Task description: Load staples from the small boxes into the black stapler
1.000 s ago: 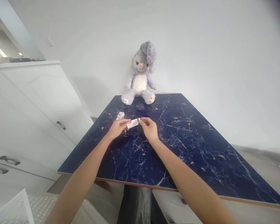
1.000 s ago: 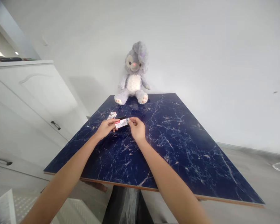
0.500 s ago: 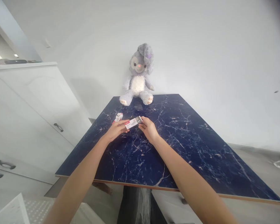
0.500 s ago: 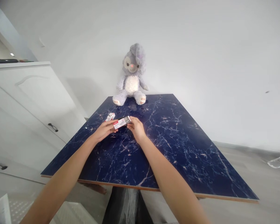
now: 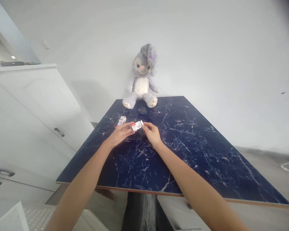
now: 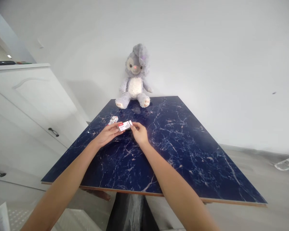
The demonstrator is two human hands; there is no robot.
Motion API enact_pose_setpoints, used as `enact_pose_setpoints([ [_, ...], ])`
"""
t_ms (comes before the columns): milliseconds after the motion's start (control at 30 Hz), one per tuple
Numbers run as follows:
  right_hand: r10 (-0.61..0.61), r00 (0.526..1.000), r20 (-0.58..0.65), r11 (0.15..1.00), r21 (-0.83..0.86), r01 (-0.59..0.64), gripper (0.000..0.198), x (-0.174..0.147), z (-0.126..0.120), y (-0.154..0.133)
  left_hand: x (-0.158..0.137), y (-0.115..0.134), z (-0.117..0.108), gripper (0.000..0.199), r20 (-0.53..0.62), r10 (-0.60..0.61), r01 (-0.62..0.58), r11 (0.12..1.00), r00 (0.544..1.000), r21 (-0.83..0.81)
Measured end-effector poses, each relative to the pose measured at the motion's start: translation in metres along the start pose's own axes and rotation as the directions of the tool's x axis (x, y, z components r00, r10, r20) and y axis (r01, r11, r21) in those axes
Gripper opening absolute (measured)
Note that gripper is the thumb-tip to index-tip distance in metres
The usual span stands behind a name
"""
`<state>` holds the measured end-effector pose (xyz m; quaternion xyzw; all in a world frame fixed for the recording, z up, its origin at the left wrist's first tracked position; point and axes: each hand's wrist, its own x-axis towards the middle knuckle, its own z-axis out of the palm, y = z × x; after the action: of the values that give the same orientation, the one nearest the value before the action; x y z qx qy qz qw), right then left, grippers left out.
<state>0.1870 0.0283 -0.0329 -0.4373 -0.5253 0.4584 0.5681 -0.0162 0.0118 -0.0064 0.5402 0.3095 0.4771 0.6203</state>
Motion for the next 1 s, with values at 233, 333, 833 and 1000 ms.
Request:
enact_pose_setpoints([
  [233, -0.085, 0.996, 0.034, 0.973, -0.211, 0.090, 0.057, -0.007, 0.001, -0.006, 0.002, -0.005, 0.007, 0.060, -0.027, 0.000, 0.004, 0.984, 1.000, 0.177],
  [333, -0.239, 0.966, 0.100, 0.907, -0.332, 0.259, 0.072, -0.013, 0.002, -0.009, 0.004, -0.011, 0.008, 0.066, -0.062, 0.057, -0.038, 0.960, 0.996, 0.278],
  [833, -0.356, 0.897, 0.264, 0.686, -0.578, 0.442, 0.087, -0.013, -0.008, -0.012, 0.006, -0.013, 0.003, 0.057, -0.088, 0.016, 0.017, 0.931, 0.996, 0.366],
  [1000, -0.345, 0.904, 0.254, 0.681, -0.595, 0.427, 0.088, -0.013, -0.009, -0.014, -0.001, -0.006, 0.004, 0.070, 0.035, -0.014, 0.009, 0.990, 0.999, 0.137],
])
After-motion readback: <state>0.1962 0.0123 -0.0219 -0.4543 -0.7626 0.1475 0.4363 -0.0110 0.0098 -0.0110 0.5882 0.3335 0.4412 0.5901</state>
